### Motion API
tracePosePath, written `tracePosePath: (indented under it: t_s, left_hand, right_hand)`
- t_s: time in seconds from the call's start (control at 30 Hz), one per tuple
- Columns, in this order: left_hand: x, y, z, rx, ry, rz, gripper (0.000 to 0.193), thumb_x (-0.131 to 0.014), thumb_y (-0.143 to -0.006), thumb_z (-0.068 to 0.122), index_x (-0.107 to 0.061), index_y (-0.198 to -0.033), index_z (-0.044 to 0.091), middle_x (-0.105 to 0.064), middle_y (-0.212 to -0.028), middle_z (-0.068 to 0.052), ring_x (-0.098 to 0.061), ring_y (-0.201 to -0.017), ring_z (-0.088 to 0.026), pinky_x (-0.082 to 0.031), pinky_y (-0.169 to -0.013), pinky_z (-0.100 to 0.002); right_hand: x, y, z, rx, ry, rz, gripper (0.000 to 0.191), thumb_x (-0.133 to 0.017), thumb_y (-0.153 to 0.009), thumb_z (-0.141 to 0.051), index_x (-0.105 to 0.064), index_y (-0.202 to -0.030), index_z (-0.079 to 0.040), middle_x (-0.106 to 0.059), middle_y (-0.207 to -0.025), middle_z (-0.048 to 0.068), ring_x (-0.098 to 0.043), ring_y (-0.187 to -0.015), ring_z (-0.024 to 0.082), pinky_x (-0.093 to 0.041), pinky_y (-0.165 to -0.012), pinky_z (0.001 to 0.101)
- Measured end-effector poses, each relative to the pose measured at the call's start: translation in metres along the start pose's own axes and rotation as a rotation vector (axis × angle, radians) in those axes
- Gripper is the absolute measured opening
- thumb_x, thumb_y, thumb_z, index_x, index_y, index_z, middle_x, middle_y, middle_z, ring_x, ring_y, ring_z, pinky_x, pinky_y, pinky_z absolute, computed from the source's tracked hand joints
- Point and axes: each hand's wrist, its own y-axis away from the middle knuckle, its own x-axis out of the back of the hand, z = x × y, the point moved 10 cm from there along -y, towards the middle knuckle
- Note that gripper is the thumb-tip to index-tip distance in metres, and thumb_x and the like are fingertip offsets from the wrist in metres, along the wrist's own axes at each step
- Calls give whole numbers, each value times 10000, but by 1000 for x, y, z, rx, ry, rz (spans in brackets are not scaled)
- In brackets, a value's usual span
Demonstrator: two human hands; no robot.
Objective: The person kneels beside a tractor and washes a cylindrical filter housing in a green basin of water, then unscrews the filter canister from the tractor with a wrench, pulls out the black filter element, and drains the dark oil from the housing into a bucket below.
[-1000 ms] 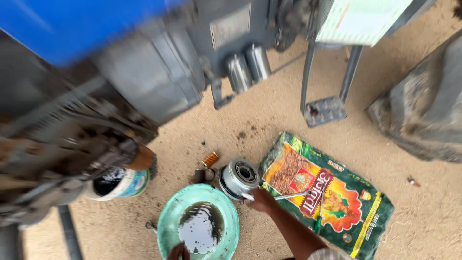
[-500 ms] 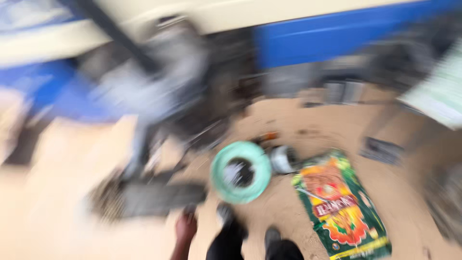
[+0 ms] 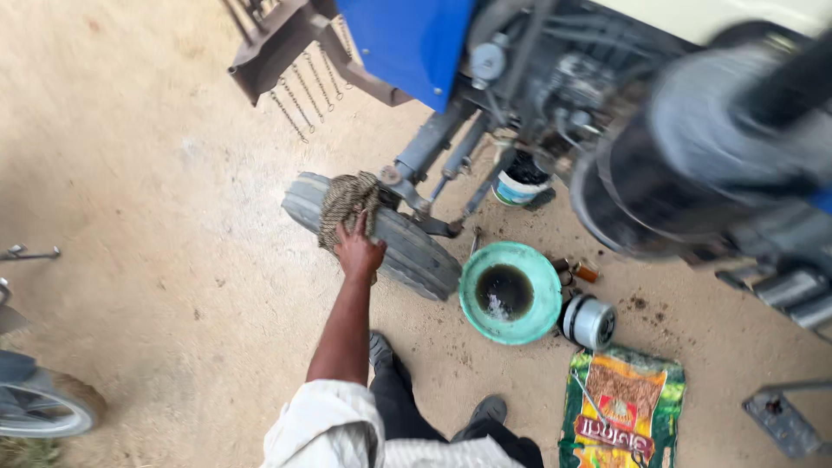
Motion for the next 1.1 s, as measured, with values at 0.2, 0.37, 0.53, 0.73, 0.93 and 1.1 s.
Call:
tracePosePath:
  t_s: [0.2,0.37,0.53,0.73,0.93,1.1]
  left_hand:
    - [-7,-149,-26,-205,-172,-12,508,-733,-840,182,-568,-1292,344,-355,-1571,-120,-382,-1436,-434,-443,-1169,-522]
    - [25,-213,-43,-319,274,47,136,-684,-975,116,-781,-1064,80,-758,-1097,-192,-715,-1033,-361,-590,-919,-474]
    - [125,-148,12,-351,1515,-450,158,-764,-890,57,-760,-1039,1,-778,-945,-115,-705,-834,-159,-599,-751,-307]
    - [316,-100,-8,-687,1155,-176,250,-744,-931,160,-748,-1163,68,-737,-1149,-83,-695,-1071,-167,-598,-945,-303]
    - [354,-152,-93,-270,1383,-40,650,-765,-856,393,-582,-1432,153,-629,-1315,-49,-570,-1282,-198,-436,-1118,-374]
    - [335,-211,-82,-77,2055,-640,530,-718,-913,299,-600,-1390,102,-655,-1273,-72,-618,-1184,-190,-507,-1015,-344]
  right_hand:
    - [-109,12,-160,161,-8,-107,509,-482,-956,-457,-488,-1438,-297,-630,-1377,46,-639,-1170,269,-541,-742,487]
    - [-278,87,-341,244,-72,-374,553,-423,-995,-474,-452,-1529,-335,-615,-1443,26,-627,-1202,254,-534,-722,487]
    - [-431,190,-507,247,-293,-665,497,-403,-1003,-460,-434,-1484,-338,-569,-1415,-30,-614,-1211,218,-570,-787,479]
    - [-478,288,-678,418,-673,-634,326,-459,-1061,-388,-601,-1276,-189,-674,-1212,32,-678,-1083,217,-600,-850,414]
    - [-464,358,-775,734,-892,-691,178,-622,-1114,-288,-670,-1039,-134,-707,-1004,27,-705,-920,178,-614,-830,364]
    - [-565,416,-815,1116,-149,-742,138,-660,-1081,-177,-690,-1143,-58,-660,-990,79,-587,-924,187,-496,-843,367]
